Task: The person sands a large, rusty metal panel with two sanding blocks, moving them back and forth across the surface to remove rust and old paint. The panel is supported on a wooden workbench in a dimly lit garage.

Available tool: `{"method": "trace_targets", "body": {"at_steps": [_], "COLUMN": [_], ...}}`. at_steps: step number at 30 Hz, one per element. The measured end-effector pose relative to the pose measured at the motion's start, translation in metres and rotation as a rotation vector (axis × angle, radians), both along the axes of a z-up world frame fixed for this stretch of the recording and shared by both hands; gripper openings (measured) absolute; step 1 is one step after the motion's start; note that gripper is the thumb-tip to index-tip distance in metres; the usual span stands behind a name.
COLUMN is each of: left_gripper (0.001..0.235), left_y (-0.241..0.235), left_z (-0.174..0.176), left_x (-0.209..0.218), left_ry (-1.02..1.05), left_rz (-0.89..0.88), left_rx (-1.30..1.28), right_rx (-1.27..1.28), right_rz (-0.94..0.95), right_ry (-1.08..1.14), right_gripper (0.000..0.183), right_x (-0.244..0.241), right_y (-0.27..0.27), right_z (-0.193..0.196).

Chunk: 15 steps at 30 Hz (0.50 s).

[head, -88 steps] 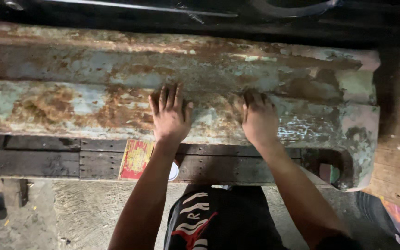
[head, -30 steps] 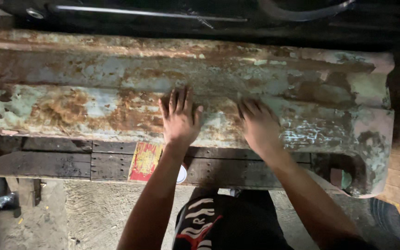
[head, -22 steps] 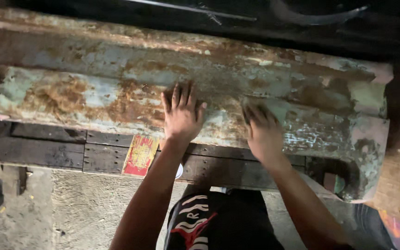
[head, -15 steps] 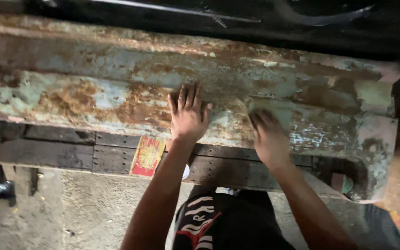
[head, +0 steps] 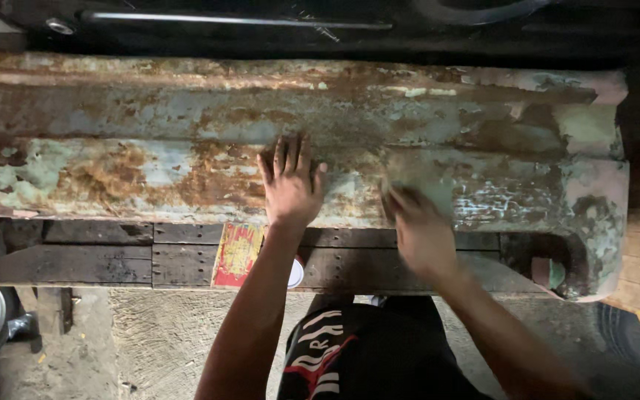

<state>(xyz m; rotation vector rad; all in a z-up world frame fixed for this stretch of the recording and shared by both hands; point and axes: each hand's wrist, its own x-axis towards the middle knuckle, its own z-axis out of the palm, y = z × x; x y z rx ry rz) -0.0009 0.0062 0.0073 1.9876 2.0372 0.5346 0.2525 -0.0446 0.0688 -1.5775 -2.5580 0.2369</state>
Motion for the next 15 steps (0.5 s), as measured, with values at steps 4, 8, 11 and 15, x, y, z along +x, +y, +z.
{"method": "trace_targets", "body": {"at_steps": [4, 8, 11, 15], "left_gripper": [0.067, 0.065, 0.065, 0.066], "left_y": [-0.003, 0.001, -0.003, -0.001], "left_z": [-0.008, -0.008, -0.006, -0.006], "left_x": [-0.001, 0.001, -0.002, 0.0], "left_ry": [-0.003, -0.008, -0.014, -0.032], "left_rz": [0.003, 0.008, 0.017, 0.005], "left_rx": [-0.017, 0.018, 0.014, 0.004], "right_rx": [0.003, 0.108, 0.134, 0.101], "right_rz": [0.019, 0.007, 0.002, 0.033], "right_ry": [-0.062, -0.018, 0.018, 0.016], "right_gripper": [0.043, 0.049, 0.05, 0.055], "right_x": [0.001, -0.015, -0.018, 0.008], "right_y": [-0.006, 0.045, 0.034, -0.011], "right_z": [0.0, -0.012, -0.014, -0.005]}}
